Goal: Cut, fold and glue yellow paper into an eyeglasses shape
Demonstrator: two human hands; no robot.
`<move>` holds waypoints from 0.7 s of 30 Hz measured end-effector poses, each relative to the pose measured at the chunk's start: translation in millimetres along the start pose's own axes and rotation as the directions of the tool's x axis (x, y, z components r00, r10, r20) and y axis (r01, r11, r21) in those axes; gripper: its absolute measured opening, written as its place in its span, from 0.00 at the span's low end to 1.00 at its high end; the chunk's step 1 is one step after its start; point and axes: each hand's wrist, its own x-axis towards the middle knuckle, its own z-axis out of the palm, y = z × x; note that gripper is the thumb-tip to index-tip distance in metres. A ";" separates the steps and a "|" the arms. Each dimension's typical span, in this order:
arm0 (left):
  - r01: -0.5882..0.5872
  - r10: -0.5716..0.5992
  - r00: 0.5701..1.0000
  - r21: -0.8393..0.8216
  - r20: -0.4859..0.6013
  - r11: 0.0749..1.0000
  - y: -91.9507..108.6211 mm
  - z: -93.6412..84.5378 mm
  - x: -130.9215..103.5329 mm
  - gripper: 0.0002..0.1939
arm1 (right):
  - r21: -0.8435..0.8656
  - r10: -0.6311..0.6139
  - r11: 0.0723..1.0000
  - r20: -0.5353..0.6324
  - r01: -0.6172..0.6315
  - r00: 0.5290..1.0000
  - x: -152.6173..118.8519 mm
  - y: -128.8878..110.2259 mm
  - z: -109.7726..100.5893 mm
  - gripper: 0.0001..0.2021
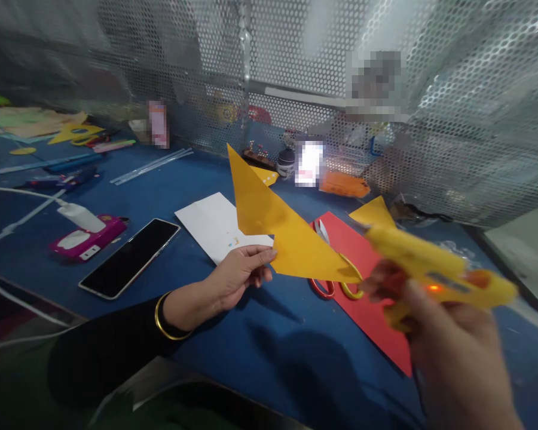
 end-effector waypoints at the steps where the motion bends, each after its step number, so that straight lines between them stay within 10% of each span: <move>1: 0.014 -0.014 1.000 -0.015 0.005 1.000 0.6 0.8 -0.8 0.04 | 0.015 0.073 0.997 0.089 -0.075 0.993 -9.9 -5.6 9.8 0.20; 9: 0.034 -0.023 0.996 -0.119 0.091 0.992 -1.6 0.3 -0.3 0.02 | 0.024 -0.162 0.986 0.379 0.165 0.911 -14.0 -2.4 31.4 0.16; 21: 0.043 -0.018 0.977 -0.115 0.213 0.992 -5.4 -2.7 0.6 0.06 | -0.135 -0.032 0.987 0.340 0.082 0.940 -17.0 2.8 33.2 0.24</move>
